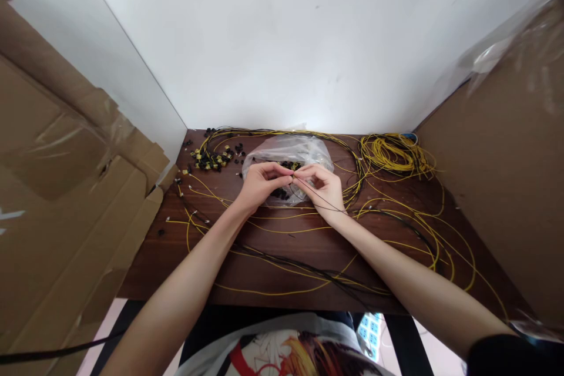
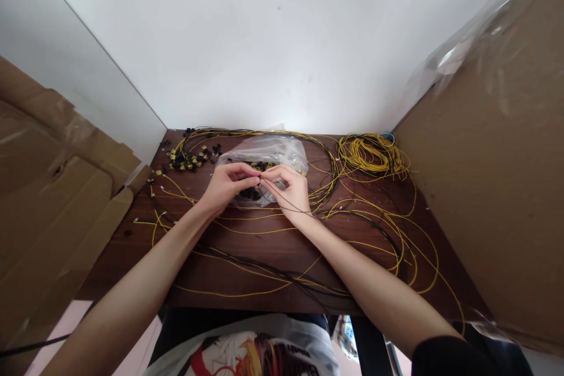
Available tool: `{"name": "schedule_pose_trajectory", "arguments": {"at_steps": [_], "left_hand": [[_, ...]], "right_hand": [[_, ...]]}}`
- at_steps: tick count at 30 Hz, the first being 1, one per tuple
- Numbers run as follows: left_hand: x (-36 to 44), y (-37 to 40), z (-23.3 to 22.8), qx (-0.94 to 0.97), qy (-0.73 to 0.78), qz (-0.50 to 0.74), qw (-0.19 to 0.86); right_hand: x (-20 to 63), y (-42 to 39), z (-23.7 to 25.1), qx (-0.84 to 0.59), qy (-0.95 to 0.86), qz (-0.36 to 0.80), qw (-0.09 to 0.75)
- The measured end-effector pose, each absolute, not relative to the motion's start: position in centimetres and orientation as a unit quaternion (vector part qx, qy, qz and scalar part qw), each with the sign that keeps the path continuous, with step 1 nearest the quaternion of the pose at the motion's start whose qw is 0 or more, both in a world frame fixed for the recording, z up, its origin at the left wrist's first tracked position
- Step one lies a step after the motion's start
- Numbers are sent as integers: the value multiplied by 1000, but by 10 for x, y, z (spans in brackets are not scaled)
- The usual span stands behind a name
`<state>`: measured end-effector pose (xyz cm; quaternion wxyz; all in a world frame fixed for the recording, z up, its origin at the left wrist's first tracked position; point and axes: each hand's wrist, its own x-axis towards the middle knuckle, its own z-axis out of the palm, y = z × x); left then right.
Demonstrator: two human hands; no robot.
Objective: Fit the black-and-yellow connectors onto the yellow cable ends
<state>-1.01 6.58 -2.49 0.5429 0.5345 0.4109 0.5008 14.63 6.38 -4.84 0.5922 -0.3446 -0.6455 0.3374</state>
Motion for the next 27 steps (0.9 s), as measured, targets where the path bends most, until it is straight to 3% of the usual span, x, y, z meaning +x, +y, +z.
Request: {"name": "schedule_pose_trajectory", "arguments": {"at_steps": [20,27], "left_hand": [[-10,67,-25,504,399,518,565],[-12,68,-25,523,391,518,553]], "right_hand": [[145,62,-46,-367,-672,320,558],[145,66,-54,-354,-641,384,563]]}}
